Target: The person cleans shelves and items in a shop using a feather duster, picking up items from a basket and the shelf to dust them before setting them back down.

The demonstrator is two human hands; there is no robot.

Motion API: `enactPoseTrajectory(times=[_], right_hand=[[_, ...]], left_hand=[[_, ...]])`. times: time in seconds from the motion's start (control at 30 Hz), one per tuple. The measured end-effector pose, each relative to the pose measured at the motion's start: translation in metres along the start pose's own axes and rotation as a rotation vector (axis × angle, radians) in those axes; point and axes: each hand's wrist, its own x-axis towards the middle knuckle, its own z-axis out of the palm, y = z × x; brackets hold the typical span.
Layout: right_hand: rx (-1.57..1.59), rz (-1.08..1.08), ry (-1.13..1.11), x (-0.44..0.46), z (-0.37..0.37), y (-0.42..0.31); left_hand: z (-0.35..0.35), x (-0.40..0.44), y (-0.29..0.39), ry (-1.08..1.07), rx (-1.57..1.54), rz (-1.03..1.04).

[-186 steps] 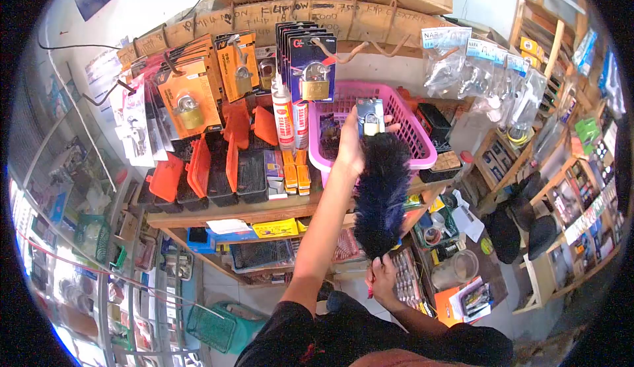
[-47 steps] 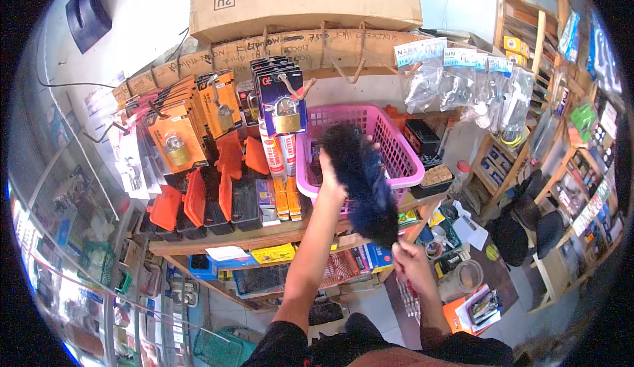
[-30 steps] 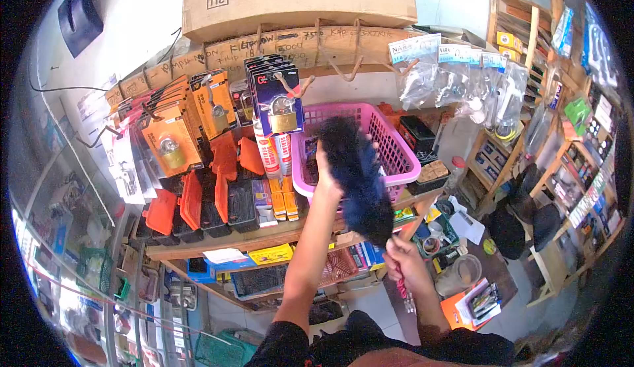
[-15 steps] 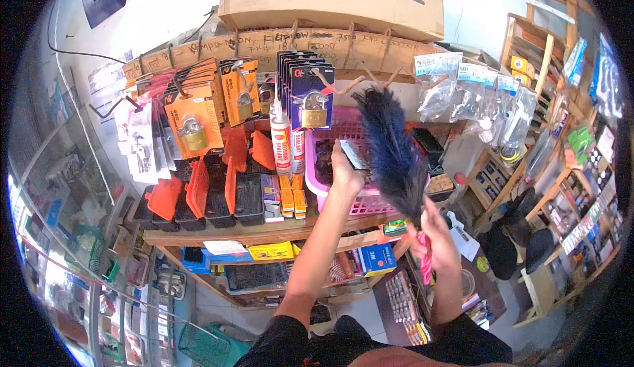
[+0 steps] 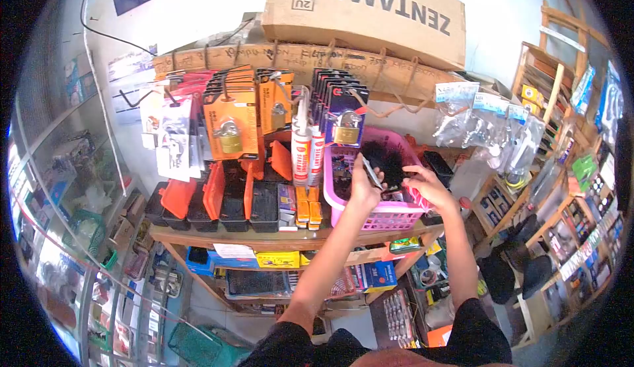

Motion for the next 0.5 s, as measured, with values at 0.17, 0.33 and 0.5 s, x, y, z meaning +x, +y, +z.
enactPoseTrajectory(times=[0.17, 0.33, 0.5], right_hand=[[-0.151, -0.130, 0.003, 0.033, 0.014, 0.028], [-0.169, -0.108, 0.220, 0.029, 0.022, 0.029], [-0.324, -0.302, 0.379, 0.031, 0.021, 0.037]], left_hand=[[-0.001, 0.001, -0.002, 0.004, 0.020, 0.011], [0.010, -0.012, 0.003, 0.003, 0.043, 0.045], [0.012, -0.013, 0.002, -0.012, 0.101, 0.125]])
